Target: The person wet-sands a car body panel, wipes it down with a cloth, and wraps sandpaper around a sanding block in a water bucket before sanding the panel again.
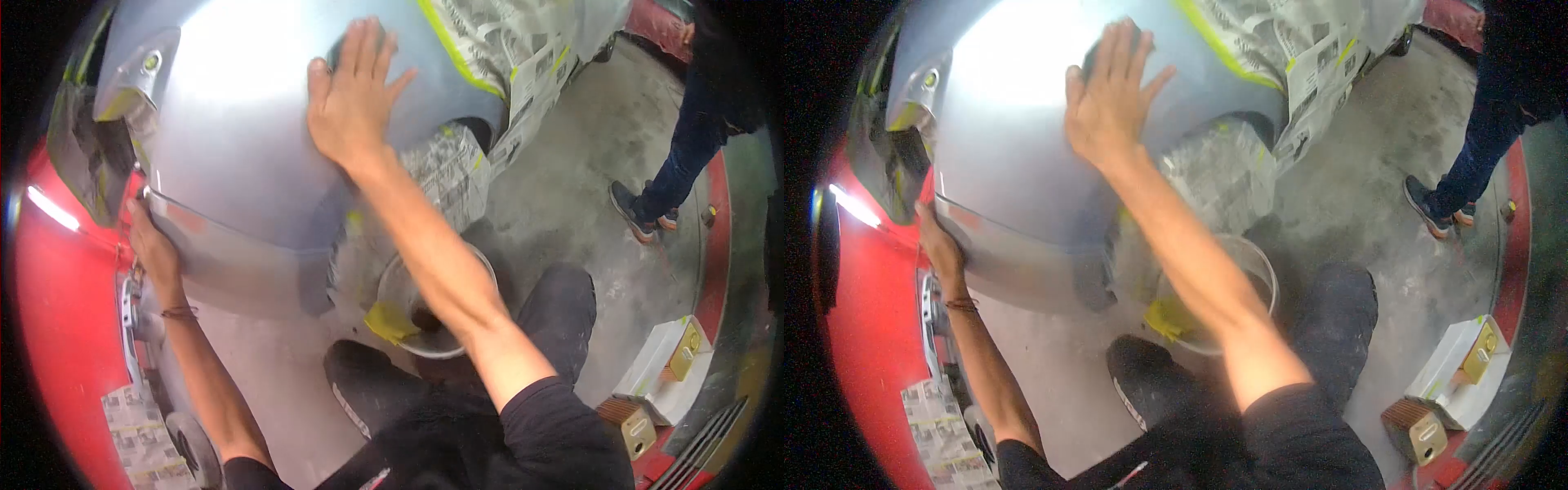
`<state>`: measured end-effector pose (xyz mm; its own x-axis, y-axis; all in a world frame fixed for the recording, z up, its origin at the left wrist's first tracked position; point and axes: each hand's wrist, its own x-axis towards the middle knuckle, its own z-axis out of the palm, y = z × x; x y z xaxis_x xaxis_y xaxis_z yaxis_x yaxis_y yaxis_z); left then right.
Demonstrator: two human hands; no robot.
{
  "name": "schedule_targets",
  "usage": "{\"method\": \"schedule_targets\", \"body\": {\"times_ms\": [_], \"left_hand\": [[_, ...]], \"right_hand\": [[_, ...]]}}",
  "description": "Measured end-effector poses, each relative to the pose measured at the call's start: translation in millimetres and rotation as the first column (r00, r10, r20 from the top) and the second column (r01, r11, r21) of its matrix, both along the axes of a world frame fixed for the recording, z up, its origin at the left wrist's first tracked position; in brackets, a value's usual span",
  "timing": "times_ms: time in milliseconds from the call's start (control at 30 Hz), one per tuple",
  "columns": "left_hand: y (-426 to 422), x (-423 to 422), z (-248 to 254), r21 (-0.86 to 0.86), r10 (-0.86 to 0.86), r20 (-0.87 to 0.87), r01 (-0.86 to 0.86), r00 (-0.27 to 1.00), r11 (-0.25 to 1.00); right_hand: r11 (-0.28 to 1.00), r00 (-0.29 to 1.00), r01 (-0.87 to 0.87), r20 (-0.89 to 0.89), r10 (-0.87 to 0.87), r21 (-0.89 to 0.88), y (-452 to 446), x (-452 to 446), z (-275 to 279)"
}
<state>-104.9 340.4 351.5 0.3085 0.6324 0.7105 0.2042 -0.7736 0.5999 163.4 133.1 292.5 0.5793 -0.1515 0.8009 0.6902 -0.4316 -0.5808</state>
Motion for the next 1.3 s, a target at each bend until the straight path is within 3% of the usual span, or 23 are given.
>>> {"method": "schedule_targets", "body": {"times_ms": [100, 133, 167, 200, 233, 267, 333, 367, 433, 467, 500, 567, 633, 700, 800, 900, 1000, 1067, 1100, 1167, 1233, 1267, 1300], "left_hand": [[-7.4, -0.4, 4.7, 0.066, 0.005, -0.003, -0.005, 1.0, 0.998], [-25.6, 8.4, 8.9, 0.064, 0.059, 0.019, -0.06, 0.998, 0.996], [6.2, 0.8, 5.6, 0.266, 0.038, 0.007, -0.038, 0.999, 0.963], [38.2, -6.5, 2.2, 0.46, 0.028, 0.0, -0.025, 1.0, 0.888], [35.6, -5.6, 5.0, 0.435, 0.019, -0.031, -0.003, 0.999, 0.901], [18.5, -5.9, 7.8, 0.361, 0.016, -0.048, 0.002, 0.999, 0.933], [5.5, -4.9, 9.2, 0.301, -0.007, -0.076, 0.03, 0.997, 0.953], [4.1, -5.4, 10.5, 0.282, -0.013, -0.087, 0.037, 0.996, 0.959], [1.8, -4.5, 13.1, 0.261, -0.034, -0.115, 0.063, 0.993, 0.963], [3.0, -4.3, 15.6, 0.252, -0.046, -0.129, 0.078, 0.991, 0.965], [2.8, -5.1, 17.5, 0.246, -0.061, -0.143, 0.095, 0.988, 0.965], [4.1, -5.7, 17.2, 0.229, -0.088, -0.171, 0.127, 0.981, 0.965], [3.6, -9.4, 16.5, 0.213, -0.138, -0.191, 0.178, 0.972, 0.961], [12.6, -4.3, 7.1, 0.173, -0.234, -0.185, 0.266, 0.955, 0.948], [-4.9, 0.0, -29.2, 0.157, -0.293, -0.134, 0.312, 0.947, 0.937], [-77.2, -4.6, -106.3, 0.096, -0.225, -0.034, 0.227, 0.974, 0.969], [-194.5, -16.8, -223.9, -0.323, -0.214, -0.059, 0.184, 0.975, 0.928], [-260.1, -32.8, -292.6, -0.705, -0.31, -0.013, 0.211, 0.951, 0.677], [-268.9, -46.5, -328.3, -0.849, -0.372, 0.18, 0.335, 0.911, 0.41], [-291.8, -31.6, -340.6, -0.801, -0.367, 0.301, 0.442, 0.88, 0.405], [-292.0, 4.2, -295.7, -0.734, -0.377, 0.206, 0.397, 0.903, 0.55], [-290.5, 20.3, -265.1, -0.753, -0.427, 0.272, 0.467, 0.862, 0.463], [-290.3, 32.7, -241.1, -0.77, -0.467, 0.335, 0.524, 0.818, 0.365]], "right_hand": [[0.966, 0.973, -0.032, 0.213, 0.088, -0.255, -51.7, 32.4, -33.5], [0.942, 0.966, -0.246, 0.024, 0.258, -0.226, -76.2, 35.9, -41.8], [0.907, 0.922, -0.386, -0.113, 0.371, -0.17, -107.2, 32.7, -46.7], [0.895, 0.922, -0.304, 0.138, 0.363, -0.326, -117.2, 92.9, -102.9], [0.748, 0.748, -0.655, -0.232, 0.622, -0.104, -150.0, 89.2, -121.6], [0.623, 0.46, -0.737, -0.482, 0.745, 0.26, -183.0, 84.3, -139.0], [0.76, 0.644, -0.641, -0.612, 0.458, -0.107, -217.1, 64.6, -183.3], [0.722, 0.359, -0.678, -0.795, 0.489, 0.138, -216.8, 49.1, -190.0], [0.44, 0.051, -0.896, -0.976, 0.214, 0.05, -201.4, 39.6, -221.4], [0.302, 0.1, -0.95, -0.994, 0.046, -0.081, -181.3, 32.6, -247.8], [0.012, 0.202, -0.979, -0.974, -0.103, -0.204, -159.4, 17.0, -245.2], [-0.349, 0.479, -0.822, -0.878, 0.004, -0.45, -134.6, -5.6, -321.7], [-0.202, 0.166, -0.957, -0.966, 0.198, -0.206, -116.0, -52.8, -311.9], [0.13, -0.196, -0.957, -0.91, 0.365, 0.258, -96.8, -120.1, -342.2], [0.119, 0.154, -0.985, -0.944, 0.292, -0.124, -80.7, -149.2, -336.9], [0.055, -0.067, -0.996, -0.992, 0.109, 0.073, -86.1, -127.6, -297.5], [-0.013, -0.445, -0.88, -0.817, 0.367, 0.474, -136.4, -103.1, -199.0], [-0.07, -0.38, -0.916, -0.801, 0.463, 0.394, -157.6, -88.2, -158.5], [-0.048, -0.281, -0.954, -0.834, 0.474, 0.295, -167.9, -80.4, -143.6], [0.095, 0.019, -0.994, -0.802, 0.597, 0.047, -194.8, -71.4, -131.7], [0.448, 0.371, -0.888, -0.731, 0.573, -0.1, -219.4, -63.3, -153.6], [0.604, 0.531, -0.782, -0.671, 0.517, -0.153, -228.2, -61.5, -165.2], [0.694, 0.468, -0.717, -0.696, 0.544, 0.06, -233.3, -67.9, -182.3]]}}
